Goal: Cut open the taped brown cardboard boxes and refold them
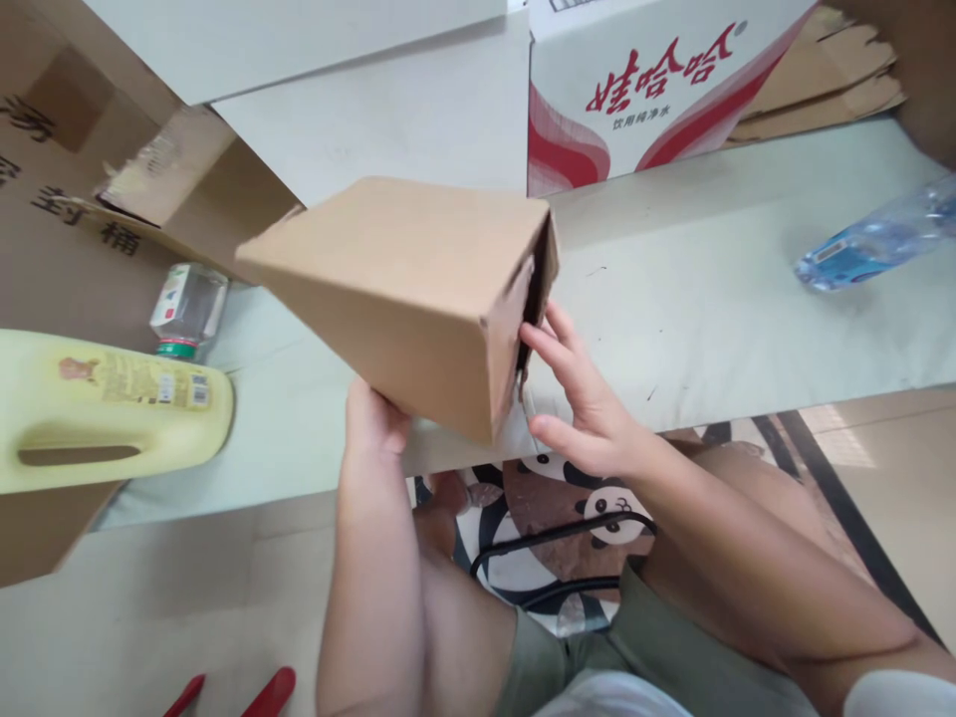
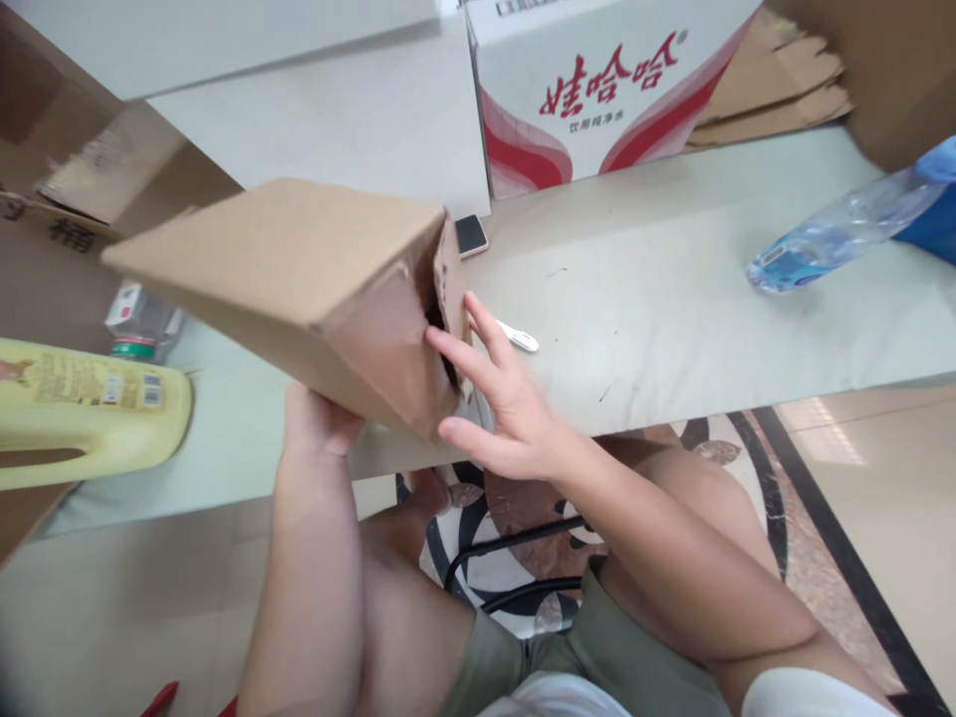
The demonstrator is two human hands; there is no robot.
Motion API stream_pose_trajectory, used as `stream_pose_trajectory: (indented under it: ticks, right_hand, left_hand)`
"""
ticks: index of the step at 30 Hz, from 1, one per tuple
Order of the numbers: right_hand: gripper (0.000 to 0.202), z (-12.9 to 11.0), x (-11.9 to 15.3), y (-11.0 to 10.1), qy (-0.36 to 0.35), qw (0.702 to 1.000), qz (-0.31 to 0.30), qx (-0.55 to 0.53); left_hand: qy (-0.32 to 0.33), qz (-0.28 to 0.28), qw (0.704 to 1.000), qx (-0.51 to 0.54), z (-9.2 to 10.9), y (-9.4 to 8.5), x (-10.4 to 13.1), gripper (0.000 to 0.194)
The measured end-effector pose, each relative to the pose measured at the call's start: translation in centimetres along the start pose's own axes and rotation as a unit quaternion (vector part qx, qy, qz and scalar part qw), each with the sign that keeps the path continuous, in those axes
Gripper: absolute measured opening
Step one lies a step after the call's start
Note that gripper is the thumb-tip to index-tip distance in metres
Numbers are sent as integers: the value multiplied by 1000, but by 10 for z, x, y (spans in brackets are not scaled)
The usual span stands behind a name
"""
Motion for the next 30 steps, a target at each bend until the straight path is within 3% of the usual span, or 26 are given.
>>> stream_pose_trajectory:
  ticks: [3, 8, 12, 17, 22, 26, 30]
  right_hand:
    - [74, 4, 0, -3, 2, 1000, 12, -21]
    - [65, 11, 0, -7, -1, 999, 30, -22]
    - [55, 13, 0, -11, 23, 996, 82, -30]
    - [52, 20, 2, -16, 48, 992, 105, -46]
    - [49, 26, 4, -13, 76, 993, 93, -17]
    - [47, 27, 4, -9, 73, 995, 74, -11]
    - [48, 25, 4, -6, 56, 996, 64, -3]
  left_hand:
    - [-70, -1, 997, 29, -1, 7, 3, 43]
    - [-129, -137, 982, -22, -8, 9, 10, 84]
    - [-160, -183, 967, -73, -11, 9, 19, 76]
    - [-232, -287, 922, -115, -6, 11, 25, 85]
    - [-223, -236, 926, -192, -6, 7, 22, 85]
    - [-144, -210, 941, -224, -6, 2, 13, 79]
    - [-88, -147, 963, -207, 0, 3, 11, 52]
Point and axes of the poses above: each hand's wrist, its own x-axis away from the middle knuckle, its own y-axis out of the palm, z = x × y, the point moved 1 cm from there along -x, towards the middle knuckle, and after that the axes turned 3 degrees about y, right-handed, at the moved point
